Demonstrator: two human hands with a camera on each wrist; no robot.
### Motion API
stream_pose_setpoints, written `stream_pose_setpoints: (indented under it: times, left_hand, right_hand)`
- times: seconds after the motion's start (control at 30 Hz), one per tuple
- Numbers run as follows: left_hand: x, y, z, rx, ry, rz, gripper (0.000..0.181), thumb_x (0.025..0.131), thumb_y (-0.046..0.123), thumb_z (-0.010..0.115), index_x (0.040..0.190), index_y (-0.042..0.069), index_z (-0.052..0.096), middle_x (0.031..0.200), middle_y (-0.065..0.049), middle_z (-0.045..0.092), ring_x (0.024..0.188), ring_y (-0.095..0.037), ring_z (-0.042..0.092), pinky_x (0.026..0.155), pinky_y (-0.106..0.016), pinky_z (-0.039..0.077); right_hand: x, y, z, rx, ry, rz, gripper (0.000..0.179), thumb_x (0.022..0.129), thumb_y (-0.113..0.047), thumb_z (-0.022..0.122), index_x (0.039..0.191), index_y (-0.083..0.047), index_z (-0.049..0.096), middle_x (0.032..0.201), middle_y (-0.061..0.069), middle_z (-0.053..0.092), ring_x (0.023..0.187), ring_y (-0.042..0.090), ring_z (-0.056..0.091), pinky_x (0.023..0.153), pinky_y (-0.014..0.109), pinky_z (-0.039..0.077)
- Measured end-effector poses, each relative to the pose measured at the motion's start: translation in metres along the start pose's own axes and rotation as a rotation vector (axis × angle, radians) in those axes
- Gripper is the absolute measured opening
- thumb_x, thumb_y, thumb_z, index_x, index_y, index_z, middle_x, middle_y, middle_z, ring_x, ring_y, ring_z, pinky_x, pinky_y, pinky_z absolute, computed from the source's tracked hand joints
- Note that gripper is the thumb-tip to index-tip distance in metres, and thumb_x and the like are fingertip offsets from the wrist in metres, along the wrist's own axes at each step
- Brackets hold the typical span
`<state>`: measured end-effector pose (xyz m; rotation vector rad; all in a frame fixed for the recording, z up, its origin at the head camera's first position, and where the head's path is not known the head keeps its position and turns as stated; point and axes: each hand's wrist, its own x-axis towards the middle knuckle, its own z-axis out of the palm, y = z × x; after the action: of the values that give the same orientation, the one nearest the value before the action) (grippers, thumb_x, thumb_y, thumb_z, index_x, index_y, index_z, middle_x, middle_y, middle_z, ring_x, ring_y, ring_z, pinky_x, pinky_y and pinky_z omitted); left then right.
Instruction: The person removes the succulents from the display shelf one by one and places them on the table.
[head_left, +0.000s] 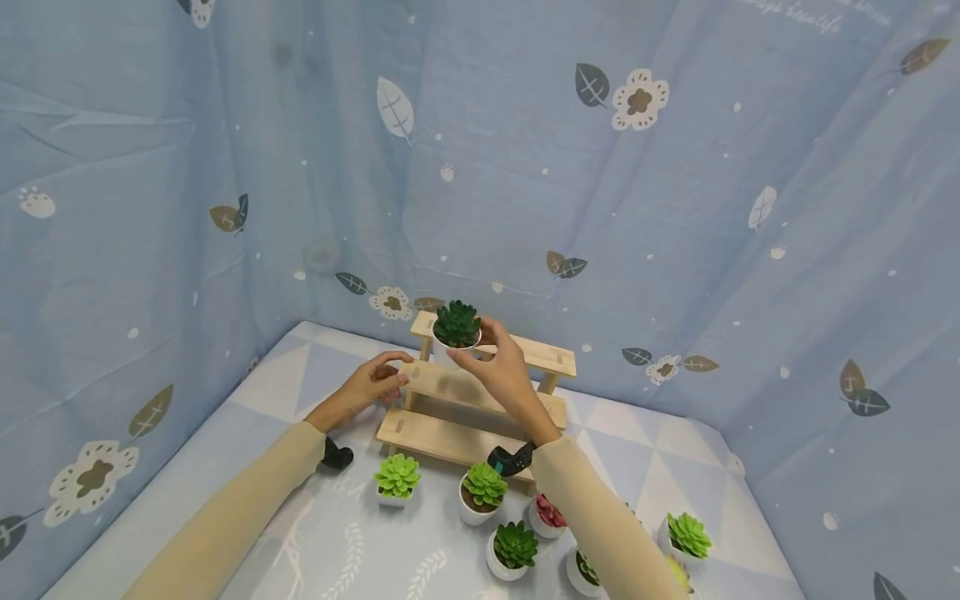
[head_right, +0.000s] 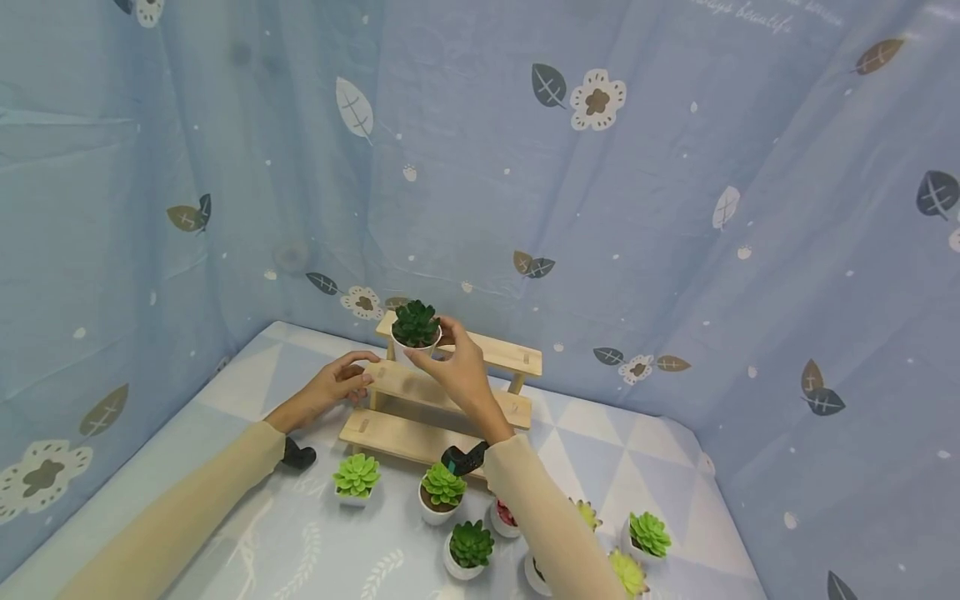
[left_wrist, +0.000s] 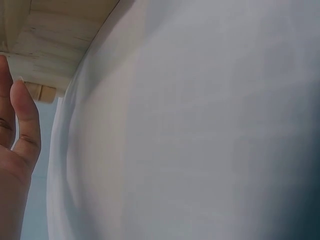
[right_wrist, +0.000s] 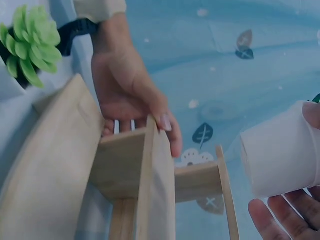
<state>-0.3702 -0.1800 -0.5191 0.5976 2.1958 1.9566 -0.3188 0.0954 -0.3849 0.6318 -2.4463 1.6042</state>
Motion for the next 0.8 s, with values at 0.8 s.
stream_pose_setpoints:
  times: [0.8]
  left_hand:
    - [0.002, -0.001, 0.0, 0.013, -0.004, -0.002, 0.051, 0.105, 0.032, 0.064, 0.151, 0.018, 0.047, 0.112, -0.019, 0.063, 0.098, -0.051, 0.059, 0.081, -0.058, 0.054]
  right_hand:
    - [-0.061, -0.004, -0.001, -0.006, -0.137, 0.076, 0.08, 0.089, -0.043, 0.081, 0.156, -0.024, 0.042, 0.14, 0.007, 0.052, 0.098, 0.019, 0.067, 0.081, 0.04, 0.058]
